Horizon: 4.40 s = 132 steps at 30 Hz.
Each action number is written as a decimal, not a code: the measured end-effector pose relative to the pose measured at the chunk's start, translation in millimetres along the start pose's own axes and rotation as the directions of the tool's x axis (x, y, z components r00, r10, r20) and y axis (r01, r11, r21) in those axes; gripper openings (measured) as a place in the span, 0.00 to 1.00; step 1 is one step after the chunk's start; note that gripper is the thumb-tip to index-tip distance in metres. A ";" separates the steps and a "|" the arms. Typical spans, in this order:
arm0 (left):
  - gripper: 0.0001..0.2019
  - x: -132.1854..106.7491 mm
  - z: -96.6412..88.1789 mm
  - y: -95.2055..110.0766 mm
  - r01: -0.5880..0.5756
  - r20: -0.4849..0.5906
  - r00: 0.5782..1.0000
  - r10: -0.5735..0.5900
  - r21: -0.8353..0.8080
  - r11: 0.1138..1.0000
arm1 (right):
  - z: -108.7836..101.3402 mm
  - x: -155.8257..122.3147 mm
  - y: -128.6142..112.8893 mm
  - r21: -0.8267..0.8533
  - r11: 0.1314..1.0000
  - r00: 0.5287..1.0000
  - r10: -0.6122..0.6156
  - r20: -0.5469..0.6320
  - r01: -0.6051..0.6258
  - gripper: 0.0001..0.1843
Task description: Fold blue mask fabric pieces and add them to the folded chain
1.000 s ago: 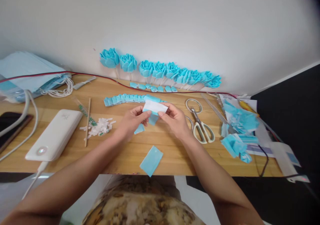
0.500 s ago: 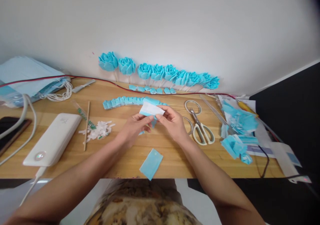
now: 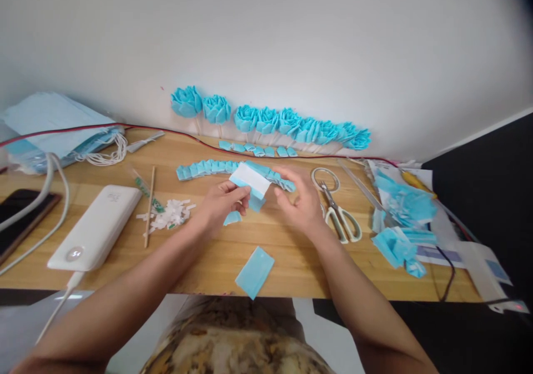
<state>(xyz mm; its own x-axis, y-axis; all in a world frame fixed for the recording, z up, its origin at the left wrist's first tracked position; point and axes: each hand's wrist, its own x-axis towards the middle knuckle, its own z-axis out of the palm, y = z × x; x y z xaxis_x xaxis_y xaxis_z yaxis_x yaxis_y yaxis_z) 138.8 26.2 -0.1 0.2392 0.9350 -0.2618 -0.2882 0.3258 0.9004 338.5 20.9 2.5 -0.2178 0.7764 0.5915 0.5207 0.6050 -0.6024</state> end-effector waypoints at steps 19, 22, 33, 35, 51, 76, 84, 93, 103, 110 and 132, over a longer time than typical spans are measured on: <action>0.18 -1.2 0.3 -5.5 -0.081 -0.008 0.996 0.086 0.272 0.959 | 5.1 -1.3 -2.7 0.026 0.999 0.988 -0.048 0.145 0.044 0.06; 0.16 -3.3 1.2 -3.8 -0.131 -0.015 0.989 0.148 0.391 0.911 | 10.0 -3.4 -3.3 0.120 0.987 0.989 0.088 0.122 -0.103 0.05; 0.17 -5.2 3.5 -5.0 -0.182 0.031 0.981 0.190 0.468 0.865 | 18.8 -4.8 0.2 0.393 0.782 0.874 0.458 0.163 -0.483 0.10; 0.17 -4.9 2.9 -6.1 -0.183 0.031 0.981 0.191 0.475 0.861 | 19.2 -4.8 -0.5 0.420 0.767 0.871 0.466 0.156 -0.486 0.10; 0.18 -2.0 3.4 -6.2 -0.146 0.074 0.989 0.131 0.248 0.958 | 26.8 -9.1 -5.7 0.577 0.639 0.850 0.478 0.221 -0.509 0.24; 0.13 -5.7 6.6 -5.4 -0.125 0.079 0.991 0.103 0.365 0.922 | 7.2 -0.6 -1.1 0.501 0.678 0.841 0.478 0.255 -0.537 0.16; 0.13 -6.9 7.9 -3.3 -0.187 0.107 0.982 0.155 0.475 0.860 | 9.1 -4.4 2.8 0.469 0.812 0.938 0.309 0.158 -0.347 0.05; 0.16 -4.4 2.6 -2.9 -0.144 0.130 0.986 0.104 0.353 0.925 | 1.6 0.3 -1.8 0.299 0.939 0.979 0.129 0.155 -0.171 0.09; 0.19 -6.1 5.1 1.9 -0.168 0.157 0.980 0.119 0.352 0.921 | 2.1 -0.8 0.1 0.247 0.958 0.982 0.107 0.154 -0.143 0.12; 0.19 -5.8 3.8 0.4 -0.155 0.156 0.982 0.105 0.356 0.922 | 3.5 -1.6 -2.9 0.232 0.958 0.974 0.124 0.189 -0.167 0.10; 0.14 -8.1 5.5 -5.6 -0.294 0.002 0.948 0.320 0.397 0.870 | 19.0 -3.9 -8.1 0.426 0.742 0.855 0.435 0.282 -0.518 0.15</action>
<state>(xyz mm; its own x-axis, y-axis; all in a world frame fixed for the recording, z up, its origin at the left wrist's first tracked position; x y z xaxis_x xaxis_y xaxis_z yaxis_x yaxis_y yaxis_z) 143.6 16.0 -1.1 0.1365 0.9898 0.0404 0.0470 -0.0472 0.9978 319.5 16.3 -5.1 -0.1925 0.9769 0.0923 0.1479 0.1219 -0.9815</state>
